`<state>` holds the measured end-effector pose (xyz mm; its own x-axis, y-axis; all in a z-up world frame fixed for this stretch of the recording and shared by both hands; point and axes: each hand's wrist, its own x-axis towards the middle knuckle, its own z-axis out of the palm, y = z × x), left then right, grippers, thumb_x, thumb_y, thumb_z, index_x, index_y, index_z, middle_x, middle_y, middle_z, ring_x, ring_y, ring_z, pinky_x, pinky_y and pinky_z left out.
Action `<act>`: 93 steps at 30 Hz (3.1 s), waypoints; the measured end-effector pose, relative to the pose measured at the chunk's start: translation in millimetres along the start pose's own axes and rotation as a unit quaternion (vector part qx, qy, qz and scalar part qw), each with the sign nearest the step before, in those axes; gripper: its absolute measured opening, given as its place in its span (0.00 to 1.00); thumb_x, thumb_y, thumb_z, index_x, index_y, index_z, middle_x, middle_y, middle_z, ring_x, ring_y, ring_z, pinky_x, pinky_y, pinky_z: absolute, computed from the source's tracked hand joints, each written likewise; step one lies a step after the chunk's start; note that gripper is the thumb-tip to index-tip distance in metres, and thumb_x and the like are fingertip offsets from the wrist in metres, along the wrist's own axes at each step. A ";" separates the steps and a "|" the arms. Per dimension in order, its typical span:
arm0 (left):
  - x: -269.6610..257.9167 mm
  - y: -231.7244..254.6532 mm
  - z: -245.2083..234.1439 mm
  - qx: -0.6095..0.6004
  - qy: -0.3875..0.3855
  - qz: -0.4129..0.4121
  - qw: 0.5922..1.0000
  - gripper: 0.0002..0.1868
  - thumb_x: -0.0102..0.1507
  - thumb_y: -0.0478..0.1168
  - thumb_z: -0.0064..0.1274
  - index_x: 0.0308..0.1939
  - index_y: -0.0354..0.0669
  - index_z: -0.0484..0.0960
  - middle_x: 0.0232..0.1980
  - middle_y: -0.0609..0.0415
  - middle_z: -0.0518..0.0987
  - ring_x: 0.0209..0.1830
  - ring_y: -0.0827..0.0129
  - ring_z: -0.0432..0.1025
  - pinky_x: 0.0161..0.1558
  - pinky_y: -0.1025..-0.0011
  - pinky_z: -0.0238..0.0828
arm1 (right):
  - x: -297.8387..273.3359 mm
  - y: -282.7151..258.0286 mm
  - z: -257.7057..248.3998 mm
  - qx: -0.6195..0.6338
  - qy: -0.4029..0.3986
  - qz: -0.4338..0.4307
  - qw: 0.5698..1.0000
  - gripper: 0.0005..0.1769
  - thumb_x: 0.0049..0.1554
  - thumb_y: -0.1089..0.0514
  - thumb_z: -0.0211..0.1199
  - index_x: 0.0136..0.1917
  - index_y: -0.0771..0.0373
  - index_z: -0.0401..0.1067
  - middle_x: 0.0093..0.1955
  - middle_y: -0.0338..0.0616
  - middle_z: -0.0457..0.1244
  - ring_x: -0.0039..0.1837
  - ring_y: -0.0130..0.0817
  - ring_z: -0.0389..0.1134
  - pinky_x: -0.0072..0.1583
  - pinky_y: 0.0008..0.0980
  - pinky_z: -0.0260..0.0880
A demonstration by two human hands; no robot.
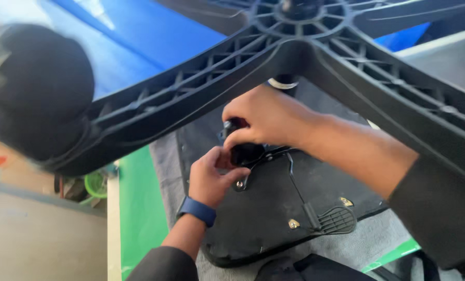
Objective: The person uses a screwdriver to remove screws from the underside of a black office chair seat, then places the five-star base with gas lift onto the seat and begins fastening it with screws.
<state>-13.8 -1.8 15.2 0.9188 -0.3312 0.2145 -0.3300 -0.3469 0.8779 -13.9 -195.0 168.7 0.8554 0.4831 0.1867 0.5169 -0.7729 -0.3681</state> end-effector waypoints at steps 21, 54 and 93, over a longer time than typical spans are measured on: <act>-2.8 5.4 6.8 -0.012 0.009 -0.033 0.999 0.24 0.44 0.40 0.74 0.38 0.34 0.79 0.30 0.51 0.85 0.31 0.71 0.81 0.33 0.73 0.79 | -0.1 -17.7 -7.6 0.002 0.005 0.061 0.998 0.23 0.46 0.43 0.74 0.43 0.65 0.77 0.40 0.51 0.69 0.47 0.49 0.72 0.49 0.43 0.70; 15.7 2.2 -29.7 -0.101 -0.194 -0.027 0.975 0.16 0.58 0.35 0.65 0.49 0.36 0.85 0.42 0.53 0.85 0.44 0.75 0.78 0.49 0.75 0.77 | -7.1 -28.0 -0.6 0.014 0.076 -0.025 0.997 0.19 0.46 0.45 0.68 0.40 0.64 0.77 0.39 0.51 0.68 0.47 0.51 0.71 0.49 0.47 0.70; 19.8 24.8 -10.6 -0.182 -0.226 -0.056 0.955 0.12 0.58 0.33 0.62 0.47 0.35 0.87 0.42 0.54 0.87 0.41 0.74 0.79 0.43 0.74 0.76 | -32.1 -23.3 8.3 0.069 0.001 -0.003 0.998 0.18 0.55 0.58 0.63 0.58 0.60 0.74 0.52 0.52 0.65 0.53 0.49 0.70 0.53 0.42 0.69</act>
<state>-1.5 -7.7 45.8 0.7293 -0.6838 -0.0234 -0.0624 -0.1005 0.9930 -53.7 -189.0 163.7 0.8528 0.4860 0.1913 0.5122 -0.7064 -0.4885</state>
